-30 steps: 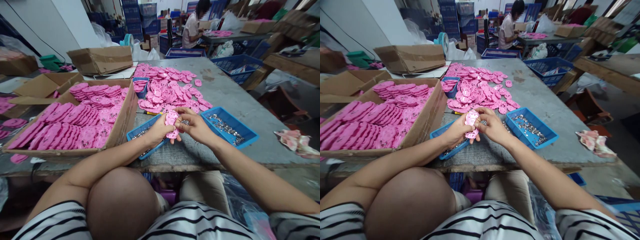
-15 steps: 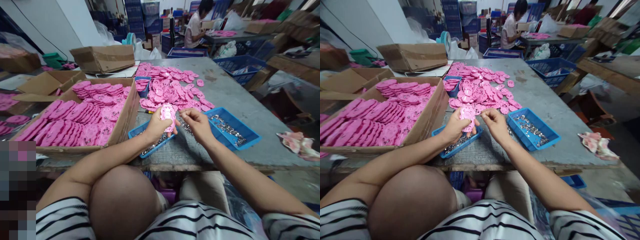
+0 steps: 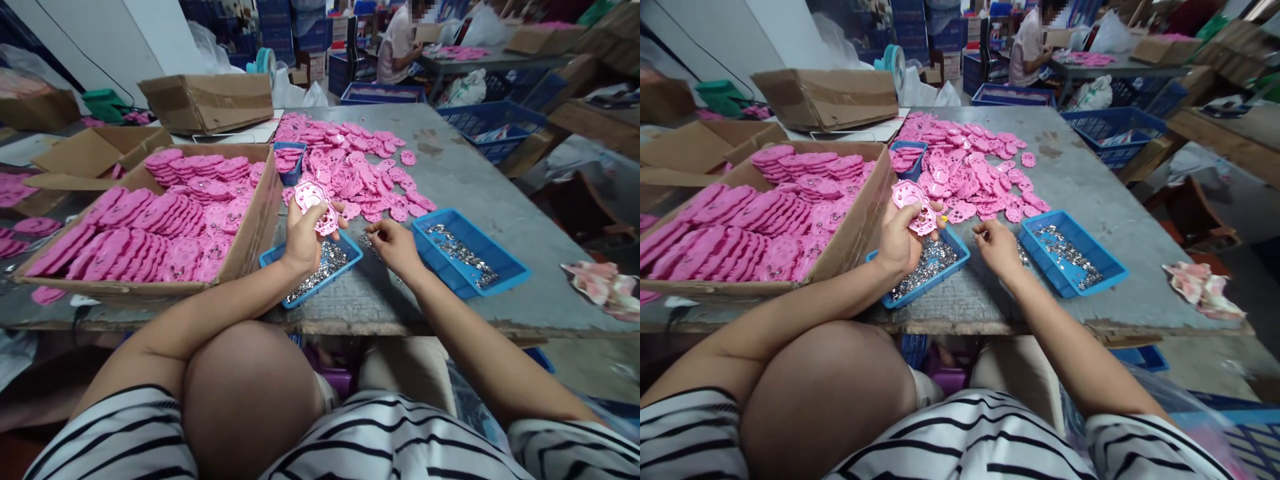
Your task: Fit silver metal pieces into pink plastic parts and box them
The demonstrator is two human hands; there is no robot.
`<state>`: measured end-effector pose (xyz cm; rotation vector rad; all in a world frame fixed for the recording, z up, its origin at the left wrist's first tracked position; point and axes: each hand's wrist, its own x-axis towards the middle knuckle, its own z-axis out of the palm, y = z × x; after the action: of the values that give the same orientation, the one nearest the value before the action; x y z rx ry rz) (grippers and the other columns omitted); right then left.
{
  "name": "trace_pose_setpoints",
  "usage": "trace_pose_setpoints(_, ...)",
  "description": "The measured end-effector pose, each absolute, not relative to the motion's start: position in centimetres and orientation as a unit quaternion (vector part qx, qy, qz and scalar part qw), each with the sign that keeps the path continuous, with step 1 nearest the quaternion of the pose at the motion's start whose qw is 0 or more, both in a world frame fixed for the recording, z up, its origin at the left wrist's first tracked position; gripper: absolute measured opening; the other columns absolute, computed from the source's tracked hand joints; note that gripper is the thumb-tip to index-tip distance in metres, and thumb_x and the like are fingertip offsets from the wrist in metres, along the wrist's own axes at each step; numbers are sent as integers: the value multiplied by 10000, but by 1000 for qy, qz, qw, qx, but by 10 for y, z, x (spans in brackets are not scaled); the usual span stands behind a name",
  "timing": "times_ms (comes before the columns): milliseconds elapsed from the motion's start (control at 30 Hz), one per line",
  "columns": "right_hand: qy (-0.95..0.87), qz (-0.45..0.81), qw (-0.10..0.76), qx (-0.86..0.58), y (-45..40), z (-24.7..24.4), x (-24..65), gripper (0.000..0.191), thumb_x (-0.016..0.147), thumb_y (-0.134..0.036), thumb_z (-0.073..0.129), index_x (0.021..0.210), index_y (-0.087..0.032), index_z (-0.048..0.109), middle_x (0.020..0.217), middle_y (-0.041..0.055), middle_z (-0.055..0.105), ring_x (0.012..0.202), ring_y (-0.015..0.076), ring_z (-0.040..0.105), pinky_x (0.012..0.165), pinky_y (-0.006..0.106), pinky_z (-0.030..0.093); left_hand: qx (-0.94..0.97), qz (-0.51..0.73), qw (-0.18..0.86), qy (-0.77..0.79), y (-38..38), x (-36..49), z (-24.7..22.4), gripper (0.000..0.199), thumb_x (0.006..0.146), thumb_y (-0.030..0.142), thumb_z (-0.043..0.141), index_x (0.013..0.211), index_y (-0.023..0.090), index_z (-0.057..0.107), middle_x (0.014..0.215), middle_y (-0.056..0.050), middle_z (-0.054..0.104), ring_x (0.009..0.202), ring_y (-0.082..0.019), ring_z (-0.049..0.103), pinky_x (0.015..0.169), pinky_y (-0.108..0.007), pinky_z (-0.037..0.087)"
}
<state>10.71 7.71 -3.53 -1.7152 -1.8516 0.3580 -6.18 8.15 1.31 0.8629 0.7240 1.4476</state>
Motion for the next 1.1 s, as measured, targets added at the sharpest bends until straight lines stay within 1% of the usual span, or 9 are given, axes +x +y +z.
trace_pose_setpoints(100, -714, 110, 118, -681, 76, -37, 115, 210, 792, -122, 541, 912, -169, 707, 991, 101, 700, 932, 225, 619, 782, 305, 451, 378, 630, 609, 299, 81, -62, 13, 435, 735, 183, 556, 1150, 214, 429, 799, -27, 667, 652, -153, 643, 490, -227, 427)
trace_pose_setpoints(167, -725, 98, 51, -680, 72, -38, 112, 242, 840, -171, 516, 979, -181, 713, 1048, 109, 689, 973, 232, 621, 781, 296, 448, 382, 629, 608, 297, 81, -62, 12, 461, 727, 177, 557, 1166, 213, 420, 793, -24, 670, 626, -147, 638, 469, -221, 410)
trace_pose_setpoints(300, -739, 98, 1, -666, 71, -40, 97, 312, 907, -231, 428, 1095, -214, 677, 1137, 102, 651, 978, 231, 634, 734, 289, 450, 390, 620, 606, 310, 82, -63, 10, 488, 713, 182, 560, 1176, 218, 410, 761, -11, 665, 584, -135, 622, 439, -214, 381)
trace_pose_setpoints(467, -748, 105, -27, -655, 78, -40, 88, 285, 907, -162, 383, 1028, -178, 641, 1103, 137, 637, 953, 234, 638, 735, 296, 445, 398, 608, 607, 321, 82, -63, 9, 480, 692, 187, 567, 1147, 213, 416, 746, -9, 664, 575, -139, 623, 431, -213, 379)
trace_pose_setpoints(600, -713, 142, 66, -684, 80, -43, 98, 185, 867, -121, 435, 920, -148, 610, 1028, 144, 643, 868, 217, 618, 714, 300, 430, 404, 602, 612, 316, 81, -62, 8, 475, 696, 197, 576, 1141, 203, 409, 763, -20, 665, 573, -151, 630, 418, -220, 377)
trace_pose_setpoints(700, -617, 300, 274, -674, 76, -42, 110, 89, 826, -177, 516, 746, -173, 555, 710, 35, 586, 617, 143, 520, 579, 263, 378, 408, 590, 623, 313, 81, -62, 6, 479, 707, 200, 578, 1154, 198, 405, 793, -38, 666, 598, -158, 641, 428, -223, 384)
trace_pose_setpoints(800, -479, 511, 439, -562, 67, -37, 117, 181, 740, -312, 643, 685, -187, 525, 558, -51, 456, 432, 68, 304, 443, 226, 240, 418, 558, 644, 315, 80, -61, 5, 416, 698, 199, 588, 1078, 186, 418, 776, -40, 657, 588, -155, 640, 419, -220, 387)
trace_pose_setpoints(933, -394, 627, 502, -446, 57, -27, 118, 295, 569, -312, 799, 656, -158, 563, 624, -36, 533, 409, 16, 236, 409, 200, 149, 443, 508, 667, 318, 77, -61, 4, 357, 679, 210, 615, 969, 182, 410, 728, -18, 642, 510, -138, 615, 388, -219, 390)
trace_pose_setpoints(1100, -369, 646, 527, -411, 53, -21, 114, 269, 588, -291, 813, 646, -144, 596, 685, -15, 587, 411, 6, 257, 400, 196, 147, 473, 451, 681, 331, 74, -60, 4, 366, 670, 211, 641, 953, 181, 409, 696, -5, 640, 455, -128, 593, 369, -212, 389)
